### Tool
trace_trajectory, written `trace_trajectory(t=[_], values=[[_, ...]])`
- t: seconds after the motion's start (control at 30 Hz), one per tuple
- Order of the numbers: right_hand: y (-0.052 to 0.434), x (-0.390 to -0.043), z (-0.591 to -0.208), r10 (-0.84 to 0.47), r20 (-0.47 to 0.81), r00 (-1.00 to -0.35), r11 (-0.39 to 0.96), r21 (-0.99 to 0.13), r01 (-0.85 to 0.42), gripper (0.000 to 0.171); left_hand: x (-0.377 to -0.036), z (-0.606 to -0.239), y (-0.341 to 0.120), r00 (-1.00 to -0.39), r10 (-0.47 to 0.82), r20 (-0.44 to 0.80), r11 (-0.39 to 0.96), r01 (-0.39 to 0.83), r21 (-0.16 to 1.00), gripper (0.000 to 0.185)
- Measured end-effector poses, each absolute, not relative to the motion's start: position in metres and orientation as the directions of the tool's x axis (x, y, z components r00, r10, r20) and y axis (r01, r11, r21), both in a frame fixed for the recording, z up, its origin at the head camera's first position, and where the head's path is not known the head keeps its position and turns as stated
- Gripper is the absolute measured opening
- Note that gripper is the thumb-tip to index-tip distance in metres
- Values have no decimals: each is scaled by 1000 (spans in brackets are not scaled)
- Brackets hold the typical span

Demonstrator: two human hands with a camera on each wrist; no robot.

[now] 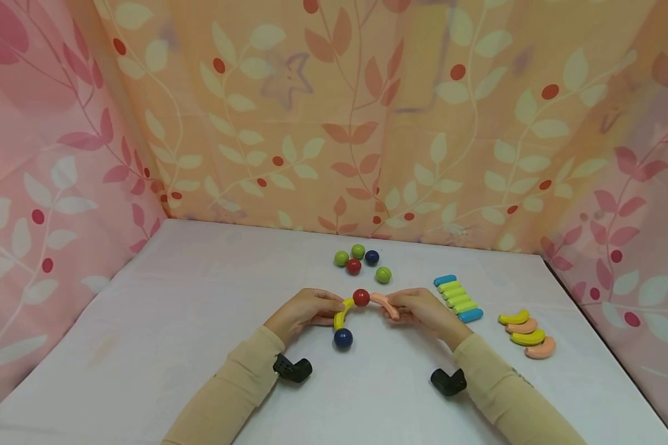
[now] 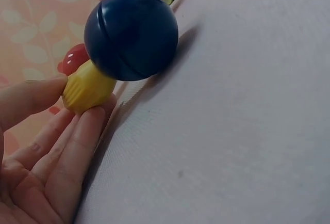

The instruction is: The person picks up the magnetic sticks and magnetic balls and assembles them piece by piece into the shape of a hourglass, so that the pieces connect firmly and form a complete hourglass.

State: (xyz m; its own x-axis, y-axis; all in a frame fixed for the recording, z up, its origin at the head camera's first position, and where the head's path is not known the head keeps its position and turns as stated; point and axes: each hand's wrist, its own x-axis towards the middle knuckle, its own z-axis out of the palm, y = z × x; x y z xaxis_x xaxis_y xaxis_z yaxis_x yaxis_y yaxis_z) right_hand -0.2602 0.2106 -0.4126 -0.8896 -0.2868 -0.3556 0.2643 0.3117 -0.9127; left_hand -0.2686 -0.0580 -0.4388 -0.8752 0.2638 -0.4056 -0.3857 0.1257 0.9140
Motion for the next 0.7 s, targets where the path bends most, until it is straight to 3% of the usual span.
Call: trace_trajectory(t=[0.27, 0.7], values=[[205, -267, -415, -270, -393, -879, 326, -896, 300, 42, -266, -436, -61, -874, 267, -407, 176, -371, 912, 25], [192, -279, -415, -282, -418, -864, 321, -889, 326, 42, -262, -422, -66, -899, 245, -363, 417, -241, 876, 19]])
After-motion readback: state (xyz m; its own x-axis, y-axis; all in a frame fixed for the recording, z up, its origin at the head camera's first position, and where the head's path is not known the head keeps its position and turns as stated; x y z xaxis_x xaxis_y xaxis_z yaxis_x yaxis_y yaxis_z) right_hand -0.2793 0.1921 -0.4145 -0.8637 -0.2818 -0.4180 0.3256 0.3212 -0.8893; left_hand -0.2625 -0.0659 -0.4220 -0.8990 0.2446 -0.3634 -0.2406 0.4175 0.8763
